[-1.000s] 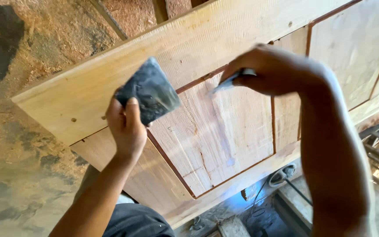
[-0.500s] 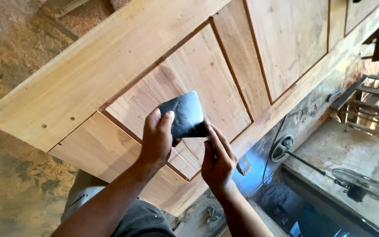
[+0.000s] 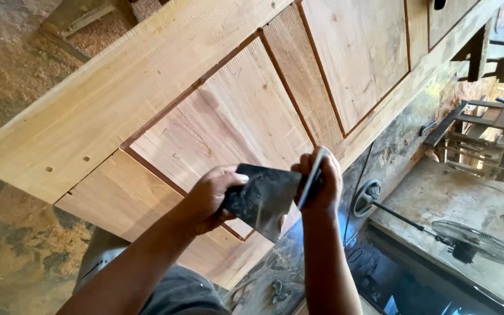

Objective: The person applies wood filler from a container onto the grooves of a wooden panel door, spreading it along the recessed lines with a small spreader while holding a filler board, then sands the filled areas and panel surfaces by hand with sandpaper, working around the door panels.

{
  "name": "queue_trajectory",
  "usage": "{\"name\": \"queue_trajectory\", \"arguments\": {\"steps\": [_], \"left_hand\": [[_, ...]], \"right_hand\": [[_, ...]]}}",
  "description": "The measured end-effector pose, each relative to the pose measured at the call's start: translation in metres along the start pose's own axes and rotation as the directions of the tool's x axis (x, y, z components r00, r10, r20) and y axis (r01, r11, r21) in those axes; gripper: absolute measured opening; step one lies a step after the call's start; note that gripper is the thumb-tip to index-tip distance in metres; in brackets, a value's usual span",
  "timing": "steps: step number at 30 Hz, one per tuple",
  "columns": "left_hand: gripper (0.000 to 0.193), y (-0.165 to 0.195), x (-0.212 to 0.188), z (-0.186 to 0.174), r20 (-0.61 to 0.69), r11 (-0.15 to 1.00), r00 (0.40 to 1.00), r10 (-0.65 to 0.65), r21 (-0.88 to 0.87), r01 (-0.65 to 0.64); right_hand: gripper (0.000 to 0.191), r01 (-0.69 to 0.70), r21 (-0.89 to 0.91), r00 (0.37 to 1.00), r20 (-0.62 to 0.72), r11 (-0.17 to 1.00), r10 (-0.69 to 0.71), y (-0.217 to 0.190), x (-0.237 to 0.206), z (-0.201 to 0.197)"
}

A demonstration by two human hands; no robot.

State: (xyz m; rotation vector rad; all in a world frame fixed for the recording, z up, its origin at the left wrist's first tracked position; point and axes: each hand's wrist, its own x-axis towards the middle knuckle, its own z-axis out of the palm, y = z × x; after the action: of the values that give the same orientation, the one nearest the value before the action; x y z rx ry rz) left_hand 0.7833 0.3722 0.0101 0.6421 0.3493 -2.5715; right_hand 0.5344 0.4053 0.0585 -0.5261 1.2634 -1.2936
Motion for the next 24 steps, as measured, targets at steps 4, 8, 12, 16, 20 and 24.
{"name": "queue_trajectory", "arguments": {"steps": [4,8,12,16,20,24], "left_hand": [[0.013,-0.014,0.008,-0.013,0.046,0.998,0.999,-0.01,-0.058,0.013],[0.016,-0.003,0.012,-0.025,-0.113,1.0,0.994,0.001,0.015,0.001],[0.015,0.029,0.012,-0.028,-0.16,0.976,0.977,0.142,0.189,-0.111],[0.02,0.037,-0.001,-0.016,-0.117,0.704,0.884,0.453,0.654,-0.275],[0.022,0.034,-0.007,-0.001,0.011,0.473,0.785,0.619,0.793,-0.384],[0.021,0.033,-0.008,0.0,0.03,0.439,0.769,0.638,0.807,-0.395]], "right_hand": [[0.028,-0.046,-0.075,0.991,-0.127,0.996,0.037,0.039,-0.004,-0.013],[0.028,-0.264,-0.19,0.947,-0.236,0.945,0.217,0.059,-0.044,-0.038],[0.017,-0.237,-0.686,0.968,-0.107,0.687,0.227,0.031,-0.06,-0.042],[0.013,0.334,-0.892,0.942,0.31,0.305,-0.128,-0.038,-0.055,-0.004],[0.022,0.748,-0.65,0.647,0.759,-0.132,-0.07,-0.063,-0.05,0.056],[0.035,0.786,-0.601,0.61,0.792,-0.144,0.018,-0.063,-0.036,0.09]]}}
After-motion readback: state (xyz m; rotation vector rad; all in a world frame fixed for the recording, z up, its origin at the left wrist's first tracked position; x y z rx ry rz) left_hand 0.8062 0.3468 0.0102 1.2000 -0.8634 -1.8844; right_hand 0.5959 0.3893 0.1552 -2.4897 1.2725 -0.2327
